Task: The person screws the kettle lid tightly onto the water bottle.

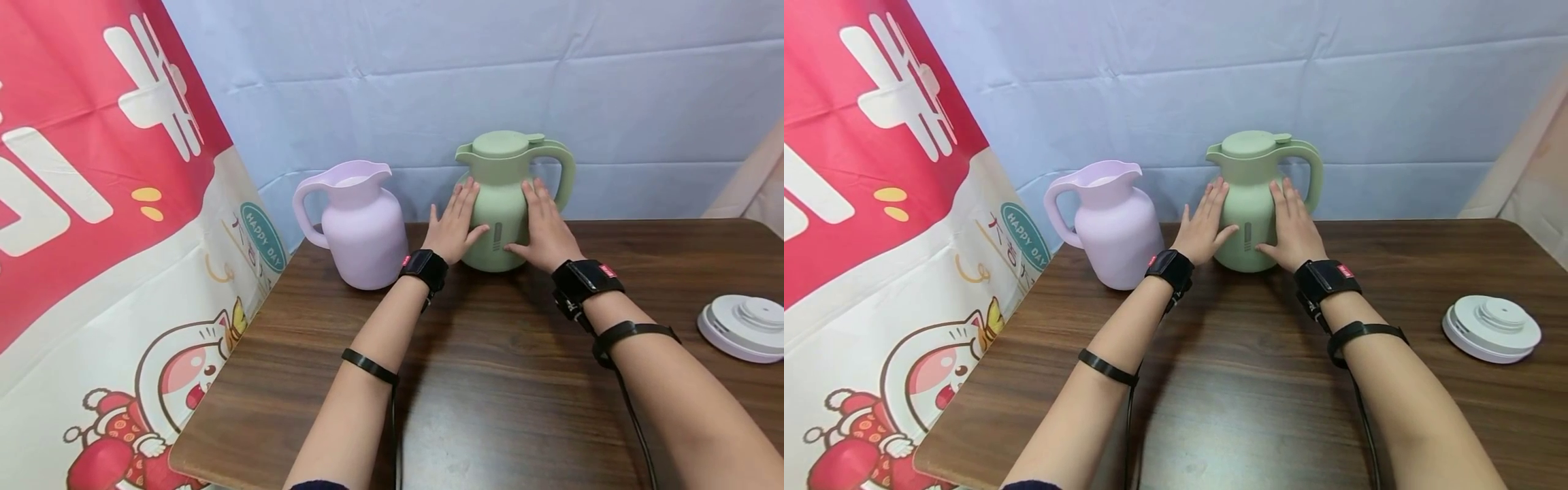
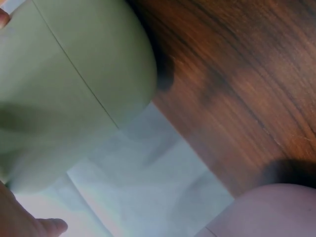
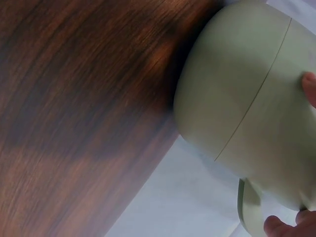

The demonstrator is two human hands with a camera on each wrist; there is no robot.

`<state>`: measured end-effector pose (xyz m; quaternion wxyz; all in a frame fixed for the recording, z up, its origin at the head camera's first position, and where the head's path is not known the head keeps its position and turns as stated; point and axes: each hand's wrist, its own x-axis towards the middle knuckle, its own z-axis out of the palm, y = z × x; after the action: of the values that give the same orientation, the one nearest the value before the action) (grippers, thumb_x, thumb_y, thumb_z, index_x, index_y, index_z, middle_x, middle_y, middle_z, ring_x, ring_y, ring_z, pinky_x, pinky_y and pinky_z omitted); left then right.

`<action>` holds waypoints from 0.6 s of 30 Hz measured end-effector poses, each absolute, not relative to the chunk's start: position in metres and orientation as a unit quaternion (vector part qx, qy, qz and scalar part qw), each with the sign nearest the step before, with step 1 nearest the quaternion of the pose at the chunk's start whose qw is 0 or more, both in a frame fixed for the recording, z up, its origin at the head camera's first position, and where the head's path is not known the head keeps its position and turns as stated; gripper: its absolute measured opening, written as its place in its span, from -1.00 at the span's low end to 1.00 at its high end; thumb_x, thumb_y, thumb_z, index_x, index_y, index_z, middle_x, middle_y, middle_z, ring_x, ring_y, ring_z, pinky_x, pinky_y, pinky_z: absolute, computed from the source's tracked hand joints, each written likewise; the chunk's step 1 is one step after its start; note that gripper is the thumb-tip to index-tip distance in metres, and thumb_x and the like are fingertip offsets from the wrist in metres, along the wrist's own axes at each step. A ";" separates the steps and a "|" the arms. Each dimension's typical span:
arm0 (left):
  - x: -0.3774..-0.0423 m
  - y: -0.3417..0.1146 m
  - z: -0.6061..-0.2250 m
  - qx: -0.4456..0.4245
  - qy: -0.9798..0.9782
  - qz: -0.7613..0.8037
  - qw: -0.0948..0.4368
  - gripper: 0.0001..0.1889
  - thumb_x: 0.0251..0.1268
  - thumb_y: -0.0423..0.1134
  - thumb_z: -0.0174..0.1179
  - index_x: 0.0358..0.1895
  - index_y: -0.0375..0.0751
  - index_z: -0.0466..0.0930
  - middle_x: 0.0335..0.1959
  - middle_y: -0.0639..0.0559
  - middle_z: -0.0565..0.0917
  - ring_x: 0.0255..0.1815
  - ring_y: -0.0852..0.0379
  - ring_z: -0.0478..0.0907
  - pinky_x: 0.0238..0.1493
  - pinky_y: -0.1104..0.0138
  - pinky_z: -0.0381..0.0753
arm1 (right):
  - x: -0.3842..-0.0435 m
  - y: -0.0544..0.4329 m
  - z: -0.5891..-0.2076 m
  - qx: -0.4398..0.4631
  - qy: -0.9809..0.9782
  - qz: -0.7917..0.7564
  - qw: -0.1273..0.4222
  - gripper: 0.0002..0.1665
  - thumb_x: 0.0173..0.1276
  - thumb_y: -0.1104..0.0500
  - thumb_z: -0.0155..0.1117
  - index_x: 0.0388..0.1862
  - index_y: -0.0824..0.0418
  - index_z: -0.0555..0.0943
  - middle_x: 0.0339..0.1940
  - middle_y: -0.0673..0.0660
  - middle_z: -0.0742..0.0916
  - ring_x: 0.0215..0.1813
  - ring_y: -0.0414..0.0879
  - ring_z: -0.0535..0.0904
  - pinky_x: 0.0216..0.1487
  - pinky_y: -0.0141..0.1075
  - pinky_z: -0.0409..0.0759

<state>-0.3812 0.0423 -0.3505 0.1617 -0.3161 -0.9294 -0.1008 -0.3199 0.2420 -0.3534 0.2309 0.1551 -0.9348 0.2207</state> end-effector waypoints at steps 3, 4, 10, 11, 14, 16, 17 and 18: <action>-0.383 0.044 -0.348 -0.312 -0.931 -0.103 0.157 -0.15 0.42 0.25 -0.22 0.48 0.13 -0.59 0.48 0.27 -0.54 0.39 0.36 -0.67 0.39 -0.16 -0.21 | -0.322 0.242 -0.352 0.152 -0.935 0.219 0.232 0.38 0.01 0.24 0.55 0.53 0.25 -0.27 0.52 0.36 -0.12 0.50 0.26 -0.19 0.39 0.15 -0.04; -0.384 0.044 -0.348 -0.310 -0.932 -0.101 0.157 -0.15 0.42 0.25 -0.22 0.48 0.13 -0.59 0.48 0.27 -0.54 0.40 0.37 -0.67 0.39 -0.16 -0.21 | -0.323 0.242 -0.352 0.151 -0.936 0.219 0.233 0.38 0.02 0.24 0.55 0.53 0.26 -0.27 0.52 0.36 -0.12 0.50 0.27 -0.19 0.39 0.15 -0.04; -0.384 0.049 -0.345 -0.293 -0.940 -0.077 0.157 -0.15 0.41 0.25 -0.21 0.49 0.11 -0.56 0.50 0.25 -0.50 0.42 0.34 -0.63 0.40 -0.13 -0.24 | -0.327 0.242 -0.353 0.145 -0.937 0.216 0.234 0.38 0.02 0.24 0.55 0.53 0.26 -0.27 0.52 0.37 -0.12 0.49 0.28 -0.19 0.38 0.16 -0.02; -0.384 0.050 -0.344 -0.289 -0.942 -0.071 0.157 -0.15 0.42 0.25 -0.21 0.49 0.10 -0.56 0.50 0.24 -0.50 0.42 0.33 -0.62 0.40 -0.12 -0.25 | -0.327 0.243 -0.354 0.145 -0.937 0.215 0.234 0.38 0.02 0.24 0.55 0.53 0.26 -0.27 0.51 0.37 -0.12 0.49 0.28 -0.19 0.37 0.17 -0.01; -0.381 0.053 -0.341 -0.278 -0.946 -0.052 0.158 -0.15 0.42 0.25 -0.22 0.50 0.07 -0.54 0.50 0.21 -0.50 0.44 0.29 -0.59 0.41 -0.09 -0.27 | -0.330 0.244 -0.354 0.140 -0.940 0.211 0.231 0.39 0.03 0.24 0.54 0.53 0.25 -0.30 0.51 0.37 -0.13 0.49 0.29 -0.18 0.35 0.19 0.03; -0.381 0.055 -0.339 -0.270 -0.949 -0.040 0.159 -0.15 0.42 0.25 -0.21 0.50 0.06 -0.54 0.50 0.21 -0.50 0.45 0.28 -0.57 0.42 -0.06 -0.28 | -0.331 0.244 -0.354 0.135 -0.941 0.209 0.230 0.39 0.04 0.24 0.53 0.53 0.25 -0.31 0.51 0.37 -0.14 0.49 0.30 -0.18 0.33 0.21 0.06; -0.381 0.056 -0.339 -0.266 -0.950 -0.031 0.161 -0.14 0.42 0.25 -0.22 0.49 0.06 -0.55 0.50 0.20 -0.51 0.46 0.27 -0.56 0.43 -0.05 -0.28 | -0.332 0.244 -0.353 0.133 -0.941 0.209 0.229 0.39 0.05 0.24 0.53 0.53 0.25 -0.32 0.51 0.37 -0.15 0.49 0.30 -0.18 0.32 0.22 0.07; -0.381 0.057 -0.338 -0.262 -0.951 -0.024 0.161 -0.14 0.42 0.25 -0.21 0.49 0.06 -0.55 0.50 0.20 -0.51 0.46 0.27 -0.55 0.43 -0.03 -0.28 | -0.332 0.245 -0.353 0.131 -0.941 0.210 0.229 0.39 0.05 0.24 0.53 0.53 0.24 -0.32 0.51 0.37 -0.15 0.49 0.30 -0.18 0.31 0.23 0.08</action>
<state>-0.3808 0.0573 -0.3381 0.1614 -0.2620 -0.9511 -0.0243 -0.3323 0.2446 -0.3528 0.2294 0.1307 -0.9413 0.2102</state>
